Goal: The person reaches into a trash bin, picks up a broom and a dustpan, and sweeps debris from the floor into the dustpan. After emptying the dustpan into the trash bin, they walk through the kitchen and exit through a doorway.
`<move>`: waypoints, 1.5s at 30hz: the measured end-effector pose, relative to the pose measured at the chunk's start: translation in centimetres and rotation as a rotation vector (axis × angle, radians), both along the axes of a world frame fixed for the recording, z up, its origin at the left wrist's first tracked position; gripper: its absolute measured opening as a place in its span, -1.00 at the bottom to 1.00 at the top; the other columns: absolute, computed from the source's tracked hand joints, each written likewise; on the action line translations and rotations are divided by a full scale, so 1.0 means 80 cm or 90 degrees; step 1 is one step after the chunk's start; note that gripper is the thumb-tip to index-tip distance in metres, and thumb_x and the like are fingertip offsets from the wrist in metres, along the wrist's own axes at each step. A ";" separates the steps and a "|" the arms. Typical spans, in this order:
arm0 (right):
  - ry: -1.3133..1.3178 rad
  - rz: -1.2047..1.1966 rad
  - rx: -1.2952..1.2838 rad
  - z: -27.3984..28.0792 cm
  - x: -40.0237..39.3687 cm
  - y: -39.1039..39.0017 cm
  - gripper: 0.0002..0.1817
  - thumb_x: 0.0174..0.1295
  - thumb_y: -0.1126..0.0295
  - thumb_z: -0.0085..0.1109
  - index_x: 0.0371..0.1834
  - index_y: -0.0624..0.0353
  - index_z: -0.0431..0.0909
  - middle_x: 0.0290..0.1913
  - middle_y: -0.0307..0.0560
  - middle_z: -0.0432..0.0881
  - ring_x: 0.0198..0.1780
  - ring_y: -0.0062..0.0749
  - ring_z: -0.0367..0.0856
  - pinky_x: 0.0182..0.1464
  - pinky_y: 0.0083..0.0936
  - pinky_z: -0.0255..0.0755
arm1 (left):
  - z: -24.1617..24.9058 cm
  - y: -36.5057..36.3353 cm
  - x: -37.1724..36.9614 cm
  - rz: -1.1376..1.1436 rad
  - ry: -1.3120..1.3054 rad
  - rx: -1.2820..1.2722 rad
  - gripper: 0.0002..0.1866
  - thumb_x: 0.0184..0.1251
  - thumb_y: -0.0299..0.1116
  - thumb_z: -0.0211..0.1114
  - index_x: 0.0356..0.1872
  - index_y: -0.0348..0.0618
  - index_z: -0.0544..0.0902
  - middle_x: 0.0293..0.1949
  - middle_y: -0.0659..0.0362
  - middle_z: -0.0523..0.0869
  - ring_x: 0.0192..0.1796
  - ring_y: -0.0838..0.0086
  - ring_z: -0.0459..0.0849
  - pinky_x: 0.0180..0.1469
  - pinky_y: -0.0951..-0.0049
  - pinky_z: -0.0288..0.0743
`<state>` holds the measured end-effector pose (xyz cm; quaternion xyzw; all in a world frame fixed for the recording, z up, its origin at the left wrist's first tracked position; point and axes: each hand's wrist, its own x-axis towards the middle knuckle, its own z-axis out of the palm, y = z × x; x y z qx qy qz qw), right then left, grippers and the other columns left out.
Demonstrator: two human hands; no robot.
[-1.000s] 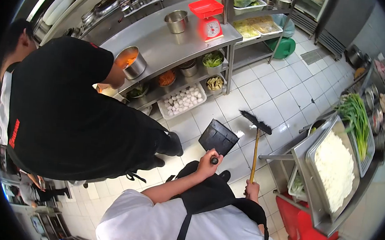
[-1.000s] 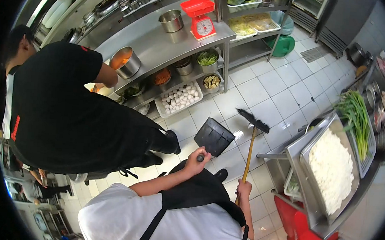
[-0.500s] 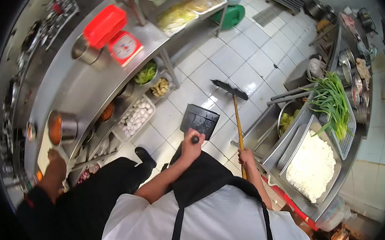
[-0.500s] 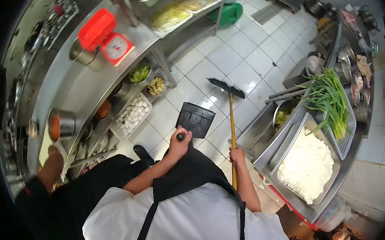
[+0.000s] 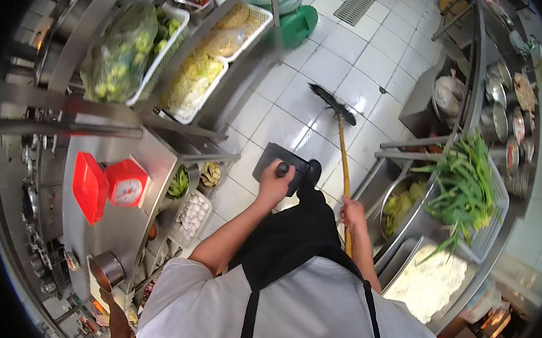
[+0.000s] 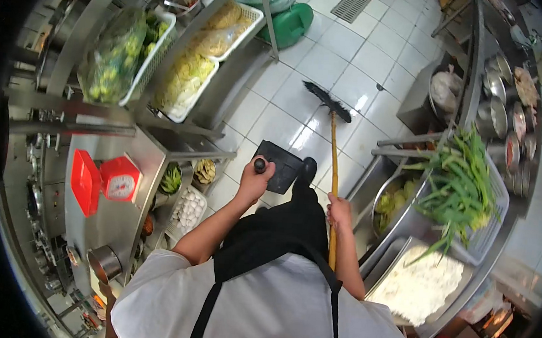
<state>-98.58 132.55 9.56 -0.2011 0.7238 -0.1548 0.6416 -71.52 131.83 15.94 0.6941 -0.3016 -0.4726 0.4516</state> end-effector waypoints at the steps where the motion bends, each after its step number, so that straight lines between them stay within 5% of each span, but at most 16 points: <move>1: -0.001 0.013 0.007 0.002 -0.007 -0.032 -0.64 0.24 0.11 0.16 -0.32 0.24 0.45 -0.58 -0.22 0.40 -0.69 -0.56 0.31 -0.71 -0.55 0.21 | 0.008 -0.025 -0.006 -0.010 -0.026 -0.005 -0.72 0.25 -0.44 0.27 -0.59 -0.08 0.35 -0.58 0.39 0.27 -0.48 0.67 0.23 -0.42 0.56 0.16; 6: 0.038 0.058 0.001 0.038 -0.006 -0.212 -0.59 0.23 0.04 0.18 -0.32 0.24 0.43 -0.55 -0.19 0.41 -0.68 -0.55 0.31 -0.71 -0.54 0.24 | 0.048 -0.148 -0.013 -0.023 -0.065 -0.102 -0.76 0.25 -0.40 0.29 -0.54 -0.13 0.41 -0.54 0.33 0.31 -0.43 0.64 0.29 -0.37 0.55 0.22; 13: 0.023 0.037 -0.005 0.040 -0.003 -0.382 -0.56 0.24 0.02 0.15 -0.41 0.24 0.42 -0.60 -0.18 0.41 -0.70 -0.49 0.33 -0.70 -0.50 0.25 | 0.048 -0.285 0.014 0.102 0.179 -0.015 -0.84 0.30 -0.38 0.26 -0.42 -0.11 0.45 -0.51 0.39 0.37 -0.42 0.71 0.30 -0.39 0.59 0.21; 16: 0.087 0.092 -0.032 0.035 0.003 -0.448 -0.54 0.26 0.03 0.13 -0.51 0.26 0.46 -0.70 -0.19 0.39 -0.75 -0.47 0.34 -0.70 -0.47 0.24 | 0.022 -0.356 0.024 0.110 0.118 -0.044 -0.79 0.26 -0.34 0.30 -0.47 -0.15 0.46 -0.54 0.36 0.40 -0.43 0.67 0.33 -0.39 0.55 0.25; 18: 0.125 0.169 -0.066 0.039 -0.003 -0.480 -0.64 0.25 0.15 0.16 -0.47 0.28 0.48 -0.70 -0.18 0.40 -0.77 -0.45 0.32 -0.71 -0.47 0.24 | 0.026 -0.407 0.033 0.099 0.107 -0.033 -0.78 0.26 -0.32 0.29 -0.47 -0.16 0.47 -0.55 0.33 0.40 -0.43 0.66 0.33 -0.39 0.54 0.24; 21: 0.046 0.069 -0.030 0.046 -0.010 -0.536 -0.81 0.26 0.38 0.10 -0.43 0.29 0.44 -0.63 -0.18 0.42 -0.72 -0.50 0.34 -0.72 -0.51 0.27 | 0.037 -0.471 0.050 0.058 0.114 0.025 -0.77 0.23 -0.30 0.32 -0.47 -0.16 0.47 -0.54 0.29 0.45 -0.42 0.64 0.36 -0.37 0.51 0.28; 27: 0.078 0.125 -0.035 0.021 -0.020 -0.712 -0.84 0.23 0.44 0.05 -0.40 0.33 0.42 -0.63 -0.14 0.41 -0.73 -0.47 0.33 -0.75 -0.50 0.26 | 0.007 -0.562 0.055 0.037 0.038 -0.018 -0.78 0.23 -0.28 0.32 -0.44 -0.16 0.49 -0.49 0.25 0.50 -0.37 0.57 0.44 -0.27 0.48 0.36; 36: 0.000 0.266 0.082 -0.060 -0.050 -0.997 -0.75 0.30 0.32 0.03 -0.53 0.16 0.38 -0.72 -0.17 0.31 -0.77 -0.42 0.27 -0.73 -0.49 0.25 | -0.003 -0.658 -0.024 0.306 -0.059 0.062 -0.75 0.21 -0.21 0.35 -0.35 -0.13 0.52 -0.41 0.15 0.58 -0.29 0.42 0.55 -0.16 0.40 0.44; 38: -0.064 0.286 0.166 -0.239 -0.147 -1.069 -0.79 0.27 0.34 0.06 -0.50 0.16 0.41 -0.65 -0.12 0.39 -0.68 -0.40 0.40 -0.65 -0.46 0.33 | 0.005 -0.659 -0.034 0.392 -0.081 0.074 -0.75 0.22 -0.20 0.35 -0.35 -0.13 0.52 -0.38 0.15 0.60 -0.25 0.42 0.56 -0.13 0.41 0.44; 45: 0.083 0.646 0.034 -0.147 0.053 -1.129 -0.85 0.23 0.37 0.07 -0.43 0.18 0.43 -0.60 -0.09 0.43 -0.62 -0.36 0.43 -0.59 -0.42 0.36 | -0.001 -0.670 -0.085 0.689 0.060 0.022 -0.78 0.26 -0.27 0.33 -0.43 -0.07 0.46 -0.48 0.33 0.44 -0.34 0.62 0.38 -0.25 0.52 0.36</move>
